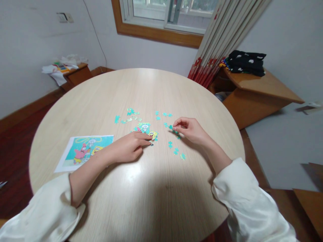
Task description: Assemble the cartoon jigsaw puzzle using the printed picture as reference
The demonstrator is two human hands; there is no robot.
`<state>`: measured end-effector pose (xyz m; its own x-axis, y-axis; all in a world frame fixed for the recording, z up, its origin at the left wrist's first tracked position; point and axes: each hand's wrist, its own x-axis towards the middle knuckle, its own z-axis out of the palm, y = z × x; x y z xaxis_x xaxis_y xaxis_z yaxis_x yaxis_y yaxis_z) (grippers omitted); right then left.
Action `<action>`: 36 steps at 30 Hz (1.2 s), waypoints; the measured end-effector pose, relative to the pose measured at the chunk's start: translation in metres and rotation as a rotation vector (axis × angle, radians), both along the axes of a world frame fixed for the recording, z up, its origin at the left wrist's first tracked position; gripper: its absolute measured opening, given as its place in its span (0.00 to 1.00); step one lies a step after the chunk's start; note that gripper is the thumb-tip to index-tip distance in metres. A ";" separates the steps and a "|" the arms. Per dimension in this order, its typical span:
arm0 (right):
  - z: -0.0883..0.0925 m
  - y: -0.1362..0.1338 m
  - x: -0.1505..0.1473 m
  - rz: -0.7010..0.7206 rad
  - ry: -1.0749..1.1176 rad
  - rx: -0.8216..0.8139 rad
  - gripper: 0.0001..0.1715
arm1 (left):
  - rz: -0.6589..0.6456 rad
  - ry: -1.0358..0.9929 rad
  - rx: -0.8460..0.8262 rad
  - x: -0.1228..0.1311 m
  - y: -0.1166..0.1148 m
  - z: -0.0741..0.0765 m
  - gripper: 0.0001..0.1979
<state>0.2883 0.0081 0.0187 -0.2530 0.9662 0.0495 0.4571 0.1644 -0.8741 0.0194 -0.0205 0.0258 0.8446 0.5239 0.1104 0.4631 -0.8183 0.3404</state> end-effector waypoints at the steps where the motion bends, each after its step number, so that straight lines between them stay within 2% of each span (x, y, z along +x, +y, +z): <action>1: 0.000 -0.005 -0.010 0.044 0.024 -0.024 0.14 | 0.006 -0.005 -0.007 0.000 0.000 0.000 0.24; 4: -0.001 -0.018 -0.033 0.147 0.040 -0.113 0.08 | 0.018 -0.011 -0.034 0.001 0.000 0.000 0.24; 8: -0.002 -0.024 -0.047 0.176 -0.020 -0.140 0.05 | 0.010 -0.012 -0.051 0.002 0.000 0.000 0.24; 25: -0.009 -0.023 -0.051 0.196 -0.185 -0.060 0.07 | -0.006 -0.044 -0.064 0.003 -0.001 0.001 0.23; 36: -0.006 -0.023 -0.052 0.210 -0.244 -0.035 0.09 | -0.009 -0.035 -0.065 0.003 -0.002 0.002 0.22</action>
<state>0.2360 -0.0149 0.0128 -0.4470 0.8918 -0.0691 0.6129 0.2491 -0.7499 0.0226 -0.0223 0.0278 0.8453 0.5236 0.1063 0.4429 -0.7980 0.4087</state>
